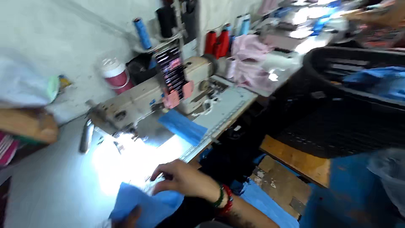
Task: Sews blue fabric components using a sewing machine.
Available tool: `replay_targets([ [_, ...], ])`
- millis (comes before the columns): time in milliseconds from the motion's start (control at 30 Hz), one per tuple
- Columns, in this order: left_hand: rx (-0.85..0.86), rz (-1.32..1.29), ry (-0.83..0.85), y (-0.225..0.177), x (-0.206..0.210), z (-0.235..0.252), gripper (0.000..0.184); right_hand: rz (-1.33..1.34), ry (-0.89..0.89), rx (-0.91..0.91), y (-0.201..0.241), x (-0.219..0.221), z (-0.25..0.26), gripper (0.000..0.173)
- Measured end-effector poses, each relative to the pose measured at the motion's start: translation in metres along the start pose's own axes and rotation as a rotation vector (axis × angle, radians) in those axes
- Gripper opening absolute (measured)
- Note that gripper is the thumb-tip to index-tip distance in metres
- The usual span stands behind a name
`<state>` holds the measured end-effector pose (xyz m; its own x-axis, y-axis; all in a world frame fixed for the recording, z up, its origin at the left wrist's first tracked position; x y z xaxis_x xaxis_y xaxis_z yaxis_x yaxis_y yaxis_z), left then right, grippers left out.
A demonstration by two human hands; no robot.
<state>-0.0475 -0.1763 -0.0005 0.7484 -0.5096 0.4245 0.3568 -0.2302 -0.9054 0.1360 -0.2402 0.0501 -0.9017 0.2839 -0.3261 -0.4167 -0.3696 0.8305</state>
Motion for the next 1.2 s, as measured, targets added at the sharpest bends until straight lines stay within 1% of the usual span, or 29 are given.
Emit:
replay_targets([
  [33, 0.025, 0.052, -0.055, -0.006, 0.005, 0.001, 0.032, 0.018, 0.070, 0.016, -0.003, 0.002, -0.002, 0.029],
  [67, 0.050, 0.079, -0.072, -0.010, 0.007, 0.004, 0.033, 0.031, 0.123, 0.024, -0.005, 0.002, -0.004, 0.029],
  [100, 0.059, 0.078, -0.071, -0.012, 0.007, 0.007, 0.030, 0.037, 0.149, 0.026, -0.008, 0.002, -0.005, 0.025],
  [133, 0.057, 0.067, -0.051, -0.014, 0.008, 0.010, 0.027, 0.038, 0.150, 0.034, -0.011, 0.002, -0.006, 0.021],
  [200, 0.055, 0.038, 0.049, -0.015, 0.009, 0.015, 0.023, 0.040, 0.141, 0.072, -0.020, 0.002, -0.006, 0.020],
  [267, 0.071, 0.032, 0.094, -0.016, 0.009, 0.017, 0.024, 0.061, 0.158, 0.110, -0.026, 0.004, -0.006, 0.024],
  [333, 0.100, 0.047, 0.085, -0.019, 0.003, 0.019, 0.022, 0.079, 0.213, 0.142, -0.030, 0.006, -0.007, 0.032],
  [400, 0.125, 0.134, 0.061, -0.024, -0.006, 0.020, 0.021, 0.061, 0.251, 0.139, -0.031, 0.004, -0.007, 0.028],
  [433, 0.128, 0.203, 0.049, -0.028, -0.012, 0.021, 0.021, 0.046, 0.235, 0.129, -0.030, 0.001, -0.006, 0.025],
  [500, 0.124, 0.379, 0.076, -0.034, -0.020, 0.023, 0.022, 0.005, 0.154, 0.121, -0.028, -0.008, 0.000, 0.023],
  [533, 0.124, 0.506, 0.093, -0.037, -0.021, 0.023, 0.032, -0.042, 0.119, 0.105, -0.026, -0.011, 0.004, 0.024],
  [567, 0.134, 0.668, 0.087, -0.040, -0.022, 0.022, 0.050, -0.107, 0.104, 0.072, -0.023, -0.013, 0.007, 0.026],
  [600, 0.166, 0.881, 0.066, -0.045, -0.020, 0.020, 0.072, -0.184, 0.110, 0.029, -0.019, -0.011, 0.010, 0.028],
  [633, 0.227, 1.071, 0.048, -0.051, -0.012, 0.018, 0.091, -0.266, 0.137, -0.017, -0.014, -0.005, 0.012, 0.028],
  [667, 0.299, 1.183, 0.064, -0.056, 0.000, 0.015, 0.103, -0.328, 0.179, -0.067, -0.007, 0.004, 0.013, 0.027],
  [700, 0.365, 1.239, 0.123, -0.058, 0.017, 0.011, 0.109, -0.357, 0.225, -0.119, 0.001, 0.015, 0.012, 0.023],
  [733, 0.396, 1.267, 0.214, -0.057, 0.033, 0.008, 0.110, -0.361, 0.269, -0.167, 0.011, 0.024, 0.010, 0.020],
  [767, 0.387, 1.278, 0.324, -0.053, 0.047, 0.005, 0.107, -0.360, 0.300, -0.210, 0.021, 0.031, 0.007, 0.017],
  [800, 0.363, 1.285, 0.424, -0.047, 0.057, 0.003, 0.097, -0.356, 0.315, -0.240, 0.030, 0.033, 0.005, 0.017],
  [833, 0.337, 1.289, 0.497, -0.040, 0.062, 0.000, 0.076, -0.349, 0.322, -0.253, 0.036, 0.031, 0.002, 0.019],
  [867, 0.310, 1.312, 0.548, -0.034, 0.062, -0.003, 0.047, -0.338, 0.334, -0.245, 0.039, 0.026, -0.001, 0.020],
  [900, 0.301, 1.323, 0.584, -0.031, 0.059, -0.006, 0.026, -0.325, 0.353, -0.220, 0.038, 0.020, -0.006, 0.021],
  [933, 0.282, 1.310, 0.617, -0.030, 0.054, -0.009, 0.016, -0.319, 0.383, -0.181, 0.033, 0.013, -0.011, 0.019],
  [1000, 0.191, 1.290, 0.648, -0.031, 0.037, -0.009, 0.017, -0.309, 0.459, -0.097, 0.017, 0.005, -0.023, 0.019],
  [1033, 0.153, 1.305, 0.626, -0.031, 0.027, -0.005, 0.019, -0.312, 0.487, -0.057, 0.005, 0.004, -0.027, 0.019],
  [1100, 0.135, 1.369, 0.526, -0.027, 0.008, 0.010, 0.023, -0.346, 0.491, 0.022, -0.022, 0.003, -0.022, 0.016],
  [1200, 0.165, 1.405, 0.406, -0.019, -0.014, 0.052, 0.026, -0.452, 0.437, 0.121, -0.062, -0.002, 0.009, 0.019],
])
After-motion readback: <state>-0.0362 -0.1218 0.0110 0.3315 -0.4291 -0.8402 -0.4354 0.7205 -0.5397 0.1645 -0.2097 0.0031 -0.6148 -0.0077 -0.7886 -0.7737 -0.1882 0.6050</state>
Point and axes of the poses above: each hand's wrist, its own z-axis towards the middle knuckle, its own x-axis out of the palm, y = z × x, the point moved 9 cm from there along z, towards the middle knuckle, and after that the axes turned 4 degrees about -x, right-handed, at the moved point
